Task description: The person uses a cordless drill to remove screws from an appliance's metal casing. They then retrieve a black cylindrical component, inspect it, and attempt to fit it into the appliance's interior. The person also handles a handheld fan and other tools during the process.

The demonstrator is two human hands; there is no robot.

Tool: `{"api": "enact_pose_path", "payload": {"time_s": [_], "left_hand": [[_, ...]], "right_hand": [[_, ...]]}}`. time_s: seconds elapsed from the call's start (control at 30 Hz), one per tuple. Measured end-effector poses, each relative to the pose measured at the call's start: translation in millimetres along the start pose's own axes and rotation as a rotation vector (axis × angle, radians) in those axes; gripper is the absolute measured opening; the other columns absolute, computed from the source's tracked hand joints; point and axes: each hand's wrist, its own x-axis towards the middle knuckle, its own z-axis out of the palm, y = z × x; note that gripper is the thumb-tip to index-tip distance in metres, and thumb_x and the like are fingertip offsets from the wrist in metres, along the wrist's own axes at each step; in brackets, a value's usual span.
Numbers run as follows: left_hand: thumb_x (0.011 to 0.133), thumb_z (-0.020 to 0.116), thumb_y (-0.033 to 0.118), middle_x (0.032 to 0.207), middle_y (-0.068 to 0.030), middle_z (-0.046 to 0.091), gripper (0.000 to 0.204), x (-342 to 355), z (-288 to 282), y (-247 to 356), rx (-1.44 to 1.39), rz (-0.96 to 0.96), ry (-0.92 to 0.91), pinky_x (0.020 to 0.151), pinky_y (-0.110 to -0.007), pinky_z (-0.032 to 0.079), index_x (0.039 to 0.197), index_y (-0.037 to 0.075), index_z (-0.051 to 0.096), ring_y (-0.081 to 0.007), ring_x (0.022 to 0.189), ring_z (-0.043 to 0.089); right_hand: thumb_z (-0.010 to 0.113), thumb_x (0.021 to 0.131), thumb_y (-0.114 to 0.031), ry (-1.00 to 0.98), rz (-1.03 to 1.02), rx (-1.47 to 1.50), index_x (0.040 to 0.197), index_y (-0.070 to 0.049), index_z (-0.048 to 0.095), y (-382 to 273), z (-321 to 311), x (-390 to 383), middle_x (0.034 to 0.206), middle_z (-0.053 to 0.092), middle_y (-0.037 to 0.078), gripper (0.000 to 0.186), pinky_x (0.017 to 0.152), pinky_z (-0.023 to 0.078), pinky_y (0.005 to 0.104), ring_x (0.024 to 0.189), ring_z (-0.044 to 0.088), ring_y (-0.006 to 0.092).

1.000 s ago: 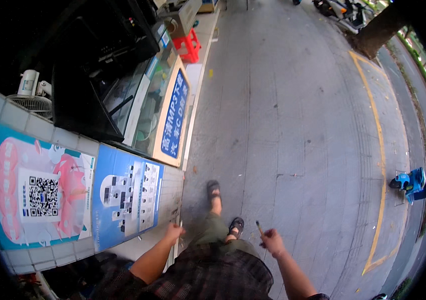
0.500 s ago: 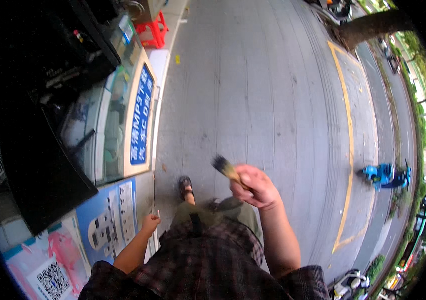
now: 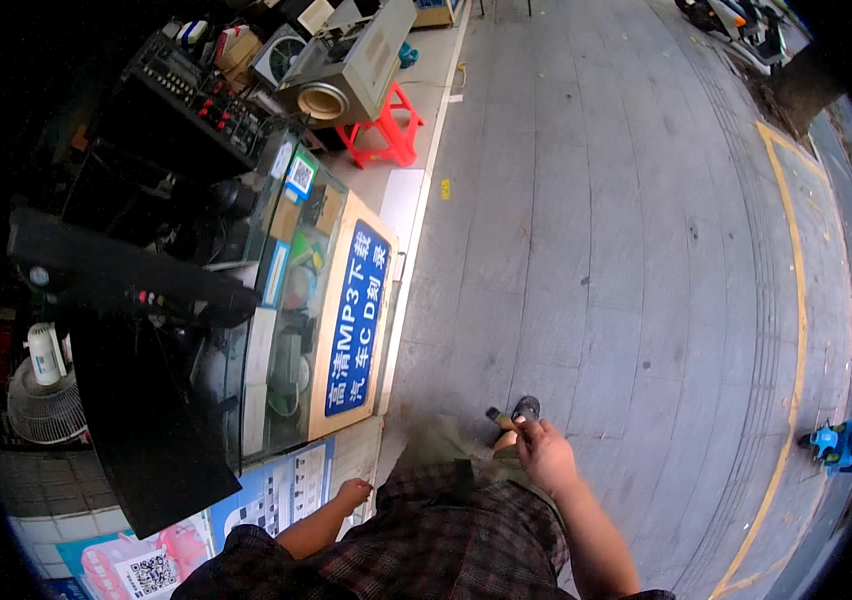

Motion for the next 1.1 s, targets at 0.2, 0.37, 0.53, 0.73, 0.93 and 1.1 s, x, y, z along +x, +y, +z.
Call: {"api": "enact_pose_path", "payload": {"time_s": [0.2,0.37,0.53,0.73,0.93,1.1], "left_hand": [[0.087,0.063,0.017,0.088,-0.0163,0.075,0.024,13,9,85,0.680,0.535,-0.145,0.071,-0.042,0.058,0.102,0.008,0.079,-0.0281,0.078,0.073],[0.082,0.071,0.022,0.096,-0.0172,0.075,0.022,24,30,141,-0.035,-0.172,-0.167,0.084,-0.044,0.058,0.100,0.013,0.079,-0.0333,0.090,0.073],[0.084,0.073,0.029,0.103,-0.0132,0.075,0.032,92,23,155,0.217,0.282,-0.218,0.092,-0.043,0.056,0.113,0.015,0.077,-0.0338,0.101,0.071],[0.088,0.072,0.027,0.101,-0.0104,0.076,0.033,143,12,202,0.066,0.137,0.015,0.082,-0.045,0.058,0.117,0.012,0.075,-0.0304,0.093,0.072],[0.090,0.062,0.023,0.090,-0.0090,0.075,0.023,125,-2,282,-0.540,-0.382,0.034,0.070,-0.046,0.057,0.105,0.011,0.075,-0.0287,0.079,0.072],[0.077,0.078,0.026,0.110,-0.0064,0.072,0.018,87,66,314,0.444,-0.005,-0.258,0.087,-0.046,0.057,0.093,0.019,0.074,-0.0294,0.112,0.066]], "right_hand": [[0.061,0.097,-0.026,-0.294,0.125,-0.159,0.115,-0.005,0.065,-12,-51,94,0.107,0.070,0.021,0.027,0.082,0.056,0.0502,0.096,0.069,0.0410],[0.059,0.100,-0.030,-0.217,-0.123,0.016,0.120,-0.006,0.060,-90,-62,219,0.097,0.072,0.021,0.032,0.079,0.056,0.0516,0.091,0.069,0.0434],[0.057,0.101,-0.028,-0.245,-0.354,-0.089,0.118,-0.006,0.055,-223,-93,341,0.092,0.071,0.021,0.028,0.074,0.056,0.0521,0.084,0.069,0.0435],[0.061,0.100,-0.019,-0.001,-0.740,0.228,0.116,-0.005,0.055,-399,-156,450,0.092,0.070,0.021,0.023,0.072,0.057,0.0477,0.082,0.069,0.0414],[0.047,0.103,-0.024,-0.617,-0.425,-0.573,0.122,-0.002,0.062,-301,-81,618,0.099,0.073,0.022,0.034,0.082,0.058,0.0504,0.096,0.071,0.0410],[0.048,0.098,-0.016,-0.352,-0.636,-0.368,0.124,-0.010,0.066,-233,-74,624,0.111,0.071,0.020,0.032,0.086,0.056,0.0501,0.100,0.069,0.0403]]}}
